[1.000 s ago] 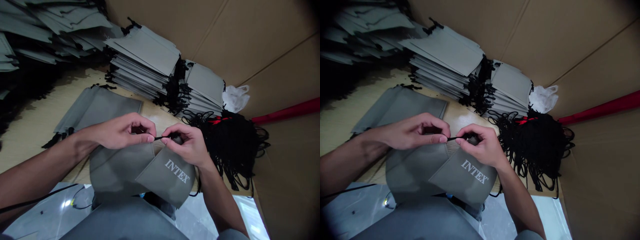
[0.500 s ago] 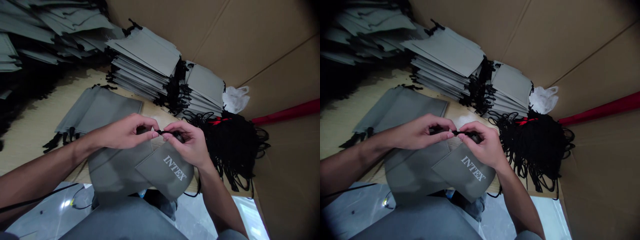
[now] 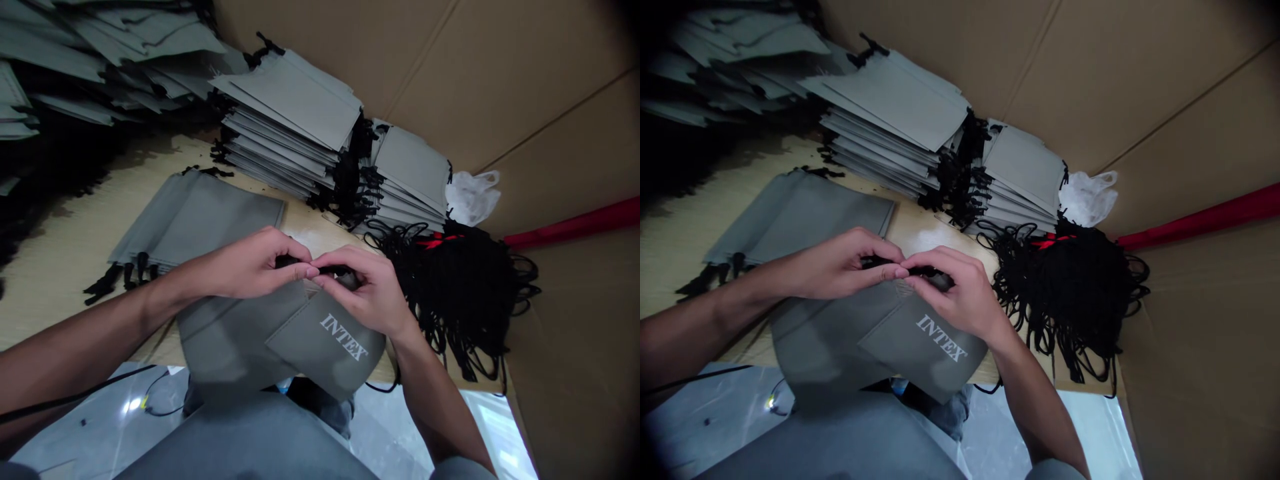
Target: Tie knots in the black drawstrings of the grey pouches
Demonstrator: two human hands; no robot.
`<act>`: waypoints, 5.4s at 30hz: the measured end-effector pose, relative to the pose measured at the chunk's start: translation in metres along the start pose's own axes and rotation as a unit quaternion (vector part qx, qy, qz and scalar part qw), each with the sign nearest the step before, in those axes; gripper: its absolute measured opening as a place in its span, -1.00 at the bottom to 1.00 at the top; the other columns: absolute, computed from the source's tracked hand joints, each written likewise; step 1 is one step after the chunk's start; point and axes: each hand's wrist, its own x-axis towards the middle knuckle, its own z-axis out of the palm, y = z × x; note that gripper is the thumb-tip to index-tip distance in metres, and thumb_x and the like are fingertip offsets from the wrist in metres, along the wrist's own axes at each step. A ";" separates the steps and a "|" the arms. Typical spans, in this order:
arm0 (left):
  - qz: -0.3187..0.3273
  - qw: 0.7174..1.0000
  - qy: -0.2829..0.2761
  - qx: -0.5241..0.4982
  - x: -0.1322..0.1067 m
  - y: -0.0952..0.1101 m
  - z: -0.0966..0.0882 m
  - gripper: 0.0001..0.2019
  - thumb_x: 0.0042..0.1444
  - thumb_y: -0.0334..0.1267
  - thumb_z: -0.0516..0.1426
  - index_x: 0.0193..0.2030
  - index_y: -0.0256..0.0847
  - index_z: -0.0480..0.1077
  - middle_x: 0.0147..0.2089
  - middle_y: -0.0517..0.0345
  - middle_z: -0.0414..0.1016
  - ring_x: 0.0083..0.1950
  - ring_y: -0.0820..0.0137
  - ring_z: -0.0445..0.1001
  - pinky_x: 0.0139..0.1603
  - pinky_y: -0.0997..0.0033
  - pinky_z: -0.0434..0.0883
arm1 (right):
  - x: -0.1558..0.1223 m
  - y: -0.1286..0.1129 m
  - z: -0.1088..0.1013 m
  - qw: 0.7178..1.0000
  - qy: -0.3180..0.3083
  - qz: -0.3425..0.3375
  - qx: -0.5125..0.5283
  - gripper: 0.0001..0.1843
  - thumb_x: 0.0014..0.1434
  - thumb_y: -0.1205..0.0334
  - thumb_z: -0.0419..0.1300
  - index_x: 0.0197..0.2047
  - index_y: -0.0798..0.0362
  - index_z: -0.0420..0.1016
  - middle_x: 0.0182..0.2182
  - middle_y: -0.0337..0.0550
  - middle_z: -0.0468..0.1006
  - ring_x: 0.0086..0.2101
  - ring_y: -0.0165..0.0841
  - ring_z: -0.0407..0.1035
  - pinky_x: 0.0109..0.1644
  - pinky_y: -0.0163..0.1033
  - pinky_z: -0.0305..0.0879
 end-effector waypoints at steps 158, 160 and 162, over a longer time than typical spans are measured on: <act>0.042 0.988 0.150 -0.015 0.002 0.001 0.024 -0.78 0.40 -0.21 0.24 0.07 -0.15 0.33 -0.11 0.21 0.75 -0.18 0.46 0.70 -0.51 0.67 0.33 | -0.002 0.001 0.001 0.995 0.025 -0.033 -0.095 -0.72 0.37 0.24 0.39 0.12 -0.06 0.54 -0.09 -0.14 0.65 -0.11 -0.25 0.55 -0.03 -0.12 0.53; 0.044 0.989 0.142 -0.011 0.002 0.001 0.025 -0.80 0.40 -0.23 0.22 0.08 -0.15 0.35 -0.13 0.21 0.74 -0.19 0.46 0.68 -0.51 0.68 0.34 | -0.002 0.003 0.004 0.995 0.031 -0.041 -0.087 -0.85 0.41 0.23 0.37 0.03 -0.06 0.58 -0.12 -0.17 0.69 -0.12 -0.28 0.57 0.00 -0.14 0.54; 0.054 0.988 0.146 0.009 0.002 0.002 0.025 -0.83 0.36 -0.27 0.22 0.05 -0.17 0.43 -0.16 0.23 0.71 -0.23 0.49 0.64 -0.47 0.67 0.38 | -0.002 0.004 0.005 0.996 0.038 -0.025 -0.079 -0.88 0.40 0.22 0.39 -0.02 -0.05 0.60 -0.17 -0.20 0.69 -0.17 -0.31 0.57 -0.05 -0.17 0.54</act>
